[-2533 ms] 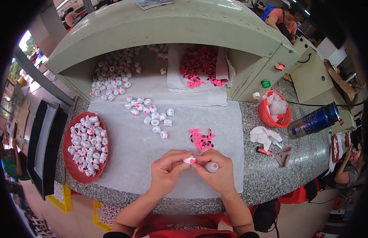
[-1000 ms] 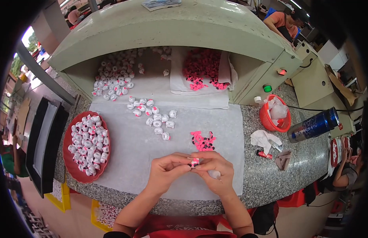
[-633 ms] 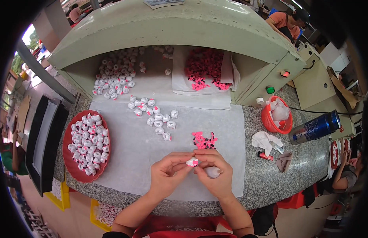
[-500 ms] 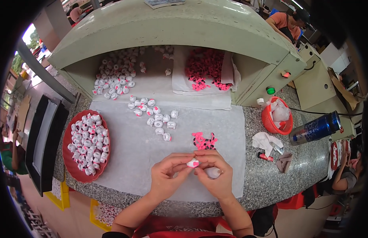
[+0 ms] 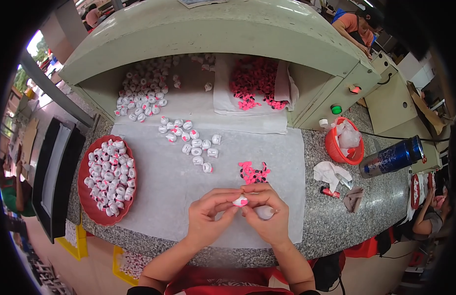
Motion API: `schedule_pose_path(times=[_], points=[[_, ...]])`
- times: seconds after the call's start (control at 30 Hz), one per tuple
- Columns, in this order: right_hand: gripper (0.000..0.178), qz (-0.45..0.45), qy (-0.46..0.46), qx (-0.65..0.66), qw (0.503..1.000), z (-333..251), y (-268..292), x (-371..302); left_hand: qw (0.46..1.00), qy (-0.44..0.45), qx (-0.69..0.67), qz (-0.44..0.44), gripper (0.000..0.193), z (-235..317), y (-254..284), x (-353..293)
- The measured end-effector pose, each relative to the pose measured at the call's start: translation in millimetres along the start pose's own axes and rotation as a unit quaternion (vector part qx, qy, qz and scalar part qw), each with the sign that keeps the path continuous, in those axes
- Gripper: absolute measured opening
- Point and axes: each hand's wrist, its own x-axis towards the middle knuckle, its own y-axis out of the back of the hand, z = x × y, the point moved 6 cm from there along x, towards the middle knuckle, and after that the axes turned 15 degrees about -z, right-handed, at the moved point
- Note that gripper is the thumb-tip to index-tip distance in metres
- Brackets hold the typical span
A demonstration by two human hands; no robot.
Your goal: Assembling small pink and white plastic toy components at a factory workstation.
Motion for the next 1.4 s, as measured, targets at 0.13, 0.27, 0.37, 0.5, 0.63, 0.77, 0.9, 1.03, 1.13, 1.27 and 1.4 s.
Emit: schedule_pose_path(times=[0.13,0.27,0.37,0.5,0.63,0.77,0.9,1.03,1.13,1.27,1.4], points=[[0.023,-0.005,0.007,-0.018,1.000,0.6,1.1,0.3,1.000,0.010,-0.007,0.004,0.029,-1.6,1.1,0.4],[0.021,0.005,-0.021,-0.020,1.000,-2.1,8.8,4.6,0.991,0.091,-0.089,0.034,0.027,-9.2,7.3,0.6],[0.021,-0.018,0.001,-0.072,0.997,-8.9,8.4,6.7,0.979,0.134,-0.151,0.042,0.025,-14.8,6.9,-1.3],[0.021,-0.059,0.055,-0.112,0.990,-16.0,1.8,8.2,0.979,0.128,-0.159,0.011,0.023,-7.2,4.0,-3.8],[0.017,-0.029,-0.005,0.045,0.999,2.9,1.8,0.7,0.987,0.127,-0.093,-0.025,0.022,0.5,1.9,-8.8],[0.014,-0.026,-0.037,0.074,0.996,13.1,-10.5,-0.5,0.985,0.165,-0.051,0.010,0.021,-6.4,22.6,-25.7],[0.017,0.004,-0.094,0.024,0.995,11.5,-2.0,-0.7,0.894,0.105,0.338,0.275,0.021,55.1,125.4,-61.2],[0.025,0.048,-0.144,0.005,0.988,13.2,4.9,1.3,0.564,0.024,0.762,0.319,0.023,97.1,127.7,-55.5],[0.031,0.037,-0.134,-0.011,0.990,14.8,2.3,-0.2,0.756,0.030,0.636,0.150,0.023,47.4,79.2,2.1],[0.031,0.022,-0.109,-0.031,0.993,16.2,5.0,-0.4,0.732,0.091,0.674,0.024,0.026,-13.0,49.8,29.2],[0.031,0.033,-0.080,-0.059,0.994,16.1,14.9,-3.2,0.771,0.089,0.630,-0.005,0.025,-14.0,49.7,21.7]])
